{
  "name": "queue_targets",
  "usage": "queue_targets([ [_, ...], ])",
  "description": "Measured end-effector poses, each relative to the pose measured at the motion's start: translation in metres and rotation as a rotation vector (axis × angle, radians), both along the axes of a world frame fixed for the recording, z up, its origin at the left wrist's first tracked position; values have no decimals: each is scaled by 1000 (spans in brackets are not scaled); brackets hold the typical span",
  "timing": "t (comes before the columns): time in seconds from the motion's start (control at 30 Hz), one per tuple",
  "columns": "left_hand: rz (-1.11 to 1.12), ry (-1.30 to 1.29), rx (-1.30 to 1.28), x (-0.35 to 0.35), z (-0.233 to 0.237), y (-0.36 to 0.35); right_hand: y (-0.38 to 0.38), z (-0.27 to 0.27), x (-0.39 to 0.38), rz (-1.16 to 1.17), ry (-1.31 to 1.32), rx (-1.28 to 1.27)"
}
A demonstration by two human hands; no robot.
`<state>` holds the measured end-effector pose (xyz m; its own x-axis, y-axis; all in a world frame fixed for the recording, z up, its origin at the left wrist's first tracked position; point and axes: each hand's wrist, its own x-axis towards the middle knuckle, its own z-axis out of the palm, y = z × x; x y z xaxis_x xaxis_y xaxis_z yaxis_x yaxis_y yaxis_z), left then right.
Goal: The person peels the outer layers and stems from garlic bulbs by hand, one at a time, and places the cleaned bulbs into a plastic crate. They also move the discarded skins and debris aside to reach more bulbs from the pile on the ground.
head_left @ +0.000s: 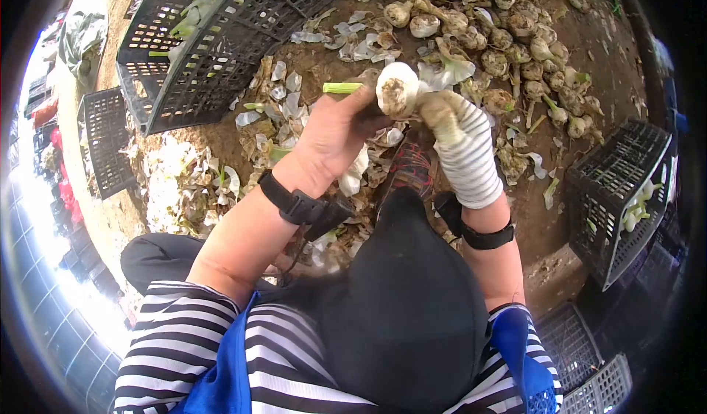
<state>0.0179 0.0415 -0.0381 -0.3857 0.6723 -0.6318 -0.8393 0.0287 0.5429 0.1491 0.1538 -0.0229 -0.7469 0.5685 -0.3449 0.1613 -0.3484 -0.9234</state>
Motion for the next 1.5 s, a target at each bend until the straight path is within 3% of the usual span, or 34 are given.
queue_targets([
  [0.07,-97,83,41,-9,-6,-5,4,16,6,-127,167,-318],
  [0.1,4,72,-110,-10,-7,-6,15,11,6,-159,313,-327],
  [0.13,2,77,-109,-11,-5,-6,18,28,8,-303,412,-537],
  [0.2,58,-8,-67,-8,-1,-9,25,17,-1,-491,258,-238],
  [0.27,114,-52,-109,1,0,-3,22,2,-6,-297,72,361],
  [0.3,134,-135,-66,2,-3,-2,16,-14,-7,-239,179,481],
  [0.33,151,-220,-28,4,-4,-2,4,-7,-6,-159,110,397],
  [0.4,130,-254,3,7,-5,-3,-4,-14,-12,7,181,977],
  [0.43,106,-326,63,6,-10,-4,-8,-17,-10,-27,225,1062],
  [0.47,84,-397,123,5,-13,-5,-4,-17,-7,-28,225,1062],
  [0.53,144,-299,71,5,-6,-6,9,-9,1,-362,6,48],
  [0.6,264,-198,7,-6,17,2,34,-28,16,-445,63,101],
  [0.67,439,-144,177,-37,26,2,48,-35,18,-524,-3,369],
  [0.7,501,-63,381,-64,26,-3,69,-58,28,-381,-332,1118],
  [0.73,563,130,469,-89,33,-4,82,-86,42,-382,-345,1122],
  [0.8,551,62,655,-109,51,-13,96,-125,64,225,-946,1217],
  [0.83,521,47,590,-105,46,-12,99,-123,64,222,-949,1224],
  [0.87,488,35,523,-98,37,-11,99,-122,62,158,-915,1208],
  [0.93,42,431,-15,-69,18,-4,92,-116,55,88,-885,1183],
  [1.0,-126,474,-148,-22,4,5,76,-87,41,-262,-397,274],
  [1.07,-430,650,-160,7,-6,8,48,-45,27,-174,-33,30],
  [1.13,-501,365,109,20,4,12,30,-4,20,-40,51,-168],
  [1.17,-378,185,146,22,10,12,32,3,17,21,-87,-40],
  [1.2,-377,186,147,20,11,11,37,0,16,22,-86,-39],
  [1.27,-295,164,61,16,10,9,47,-11,15,-187,-420,1442],
  [1.33,-277,149,63,19,7,9,38,-17,10,-247,-404,1347],
  [1.4,-286,251,-3,31,16,11,14,-15,-3,-204,24,1109],
  [1.47,-250,206,63,39,19,14,-5,-20,-10,-58,18,1231],
  [1.5,-193,126,92,38,19,12,-11,-25,-8,-49,-56,1103],
])
